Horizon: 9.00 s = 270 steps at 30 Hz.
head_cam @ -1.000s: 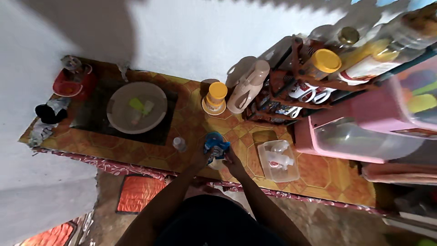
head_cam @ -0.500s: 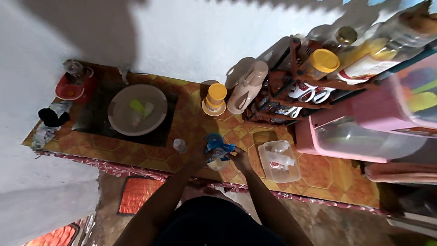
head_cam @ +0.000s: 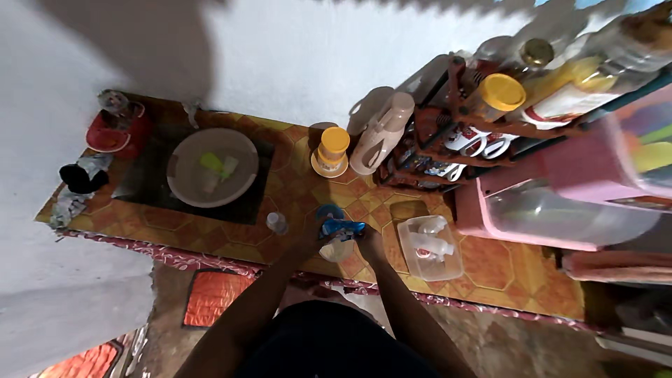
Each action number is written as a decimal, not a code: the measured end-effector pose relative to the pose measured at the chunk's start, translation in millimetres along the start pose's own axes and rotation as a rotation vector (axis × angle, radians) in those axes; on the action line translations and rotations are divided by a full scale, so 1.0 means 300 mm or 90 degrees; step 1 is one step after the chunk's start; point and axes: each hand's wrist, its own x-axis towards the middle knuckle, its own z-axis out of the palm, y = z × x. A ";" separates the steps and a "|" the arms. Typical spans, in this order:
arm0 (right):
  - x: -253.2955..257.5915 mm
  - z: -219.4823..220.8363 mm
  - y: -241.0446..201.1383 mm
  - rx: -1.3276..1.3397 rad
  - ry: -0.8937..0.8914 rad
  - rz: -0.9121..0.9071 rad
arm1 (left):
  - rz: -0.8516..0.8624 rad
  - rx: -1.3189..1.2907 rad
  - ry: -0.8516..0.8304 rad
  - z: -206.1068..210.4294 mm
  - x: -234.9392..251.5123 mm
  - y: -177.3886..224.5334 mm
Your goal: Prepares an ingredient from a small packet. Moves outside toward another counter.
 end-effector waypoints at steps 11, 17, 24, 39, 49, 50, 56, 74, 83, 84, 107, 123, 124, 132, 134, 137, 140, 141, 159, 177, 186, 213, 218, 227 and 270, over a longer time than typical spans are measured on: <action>-0.019 -0.013 0.013 -0.017 -0.031 -0.019 | 0.015 -0.009 -0.002 0.013 0.004 -0.025; -0.021 0.002 0.051 -0.001 -0.027 -0.024 | 0.012 0.005 -0.004 0.013 0.000 -0.017; -0.033 0.004 0.099 0.074 -0.020 -0.018 | 0.002 0.040 -0.033 0.016 0.005 -0.013; -0.091 0.005 0.124 0.130 0.029 -0.141 | -0.001 0.082 0.085 -0.019 -0.007 -0.042; -0.106 0.014 0.136 0.056 0.085 -0.140 | -0.065 0.003 0.145 0.000 -0.087 -0.096; -0.097 0.012 0.134 0.062 0.095 -0.147 | -0.092 -0.013 0.134 -0.002 -0.082 -0.094; -0.101 0.006 0.131 0.028 0.090 -0.143 | -0.129 -0.183 0.126 0.045 -0.071 -0.121; -0.067 -0.094 0.013 -0.030 -0.058 -0.136 | -0.167 -0.197 0.111 0.029 0.002 -0.091; -0.063 -0.084 0.000 -0.008 -0.010 -0.160 | -0.160 -0.214 0.106 0.035 0.003 -0.139; -0.066 -0.078 0.002 -0.014 -0.014 -0.166 | -0.162 -0.213 0.112 0.043 -0.003 -0.144; -0.075 -0.014 0.075 0.132 0.142 -0.214 | -0.162 -0.206 0.091 0.044 -0.009 -0.119; -0.066 -0.096 0.040 0.021 -0.019 -0.041 | -0.170 -0.161 0.079 0.026 -0.001 -0.099; -0.064 -0.109 0.029 0.006 -0.055 -0.035 | -0.169 -0.153 0.077 0.022 -0.002 -0.096; -0.042 -0.091 -0.007 -0.101 0.018 -0.128 | -0.105 -0.103 0.046 0.029 0.012 -0.109; -0.044 -0.089 -0.045 -0.137 0.009 -0.080 | -0.103 -0.103 0.042 0.033 0.013 -0.111; -0.035 -0.101 -0.068 -0.168 -0.034 -0.080 | -0.092 -0.114 0.054 0.044 0.023 -0.136; -0.034 -0.112 -0.064 -0.174 -0.057 -0.135 | -0.081 -0.107 0.053 0.043 0.026 -0.137; -0.036 -0.110 -0.065 -0.179 -0.055 -0.140 | -0.079 -0.104 0.049 0.041 0.025 -0.133; -0.033 -0.143 0.034 -0.053 -0.129 -0.020 | -0.115 -0.103 0.033 0.033 0.018 -0.108; -0.089 -0.065 -0.018 -0.140 0.016 0.017 | -0.132 -0.076 0.059 0.034 0.005 -0.084; -0.068 -0.079 0.037 0.029 -0.007 -0.016 | -0.169 -0.124 0.046 0.015 0.006 -0.066; -0.097 -0.104 0.042 -0.133 -0.070 -0.051 | -0.104 -0.084 0.006 0.011 0.030 -0.102; -0.088 -0.143 0.010 -0.169 -0.160 -0.015 | -0.091 -0.067 -0.003 0.007 0.034 -0.112; -0.096 -0.117 -0.016 -0.110 -0.091 -0.053 | -0.082 -0.153 0.000 -0.006 0.020 -0.092; -0.142 -0.073 -0.073 -0.279 -0.045 -0.085 | -0.068 -0.006 0.131 0.148 -0.061 -0.086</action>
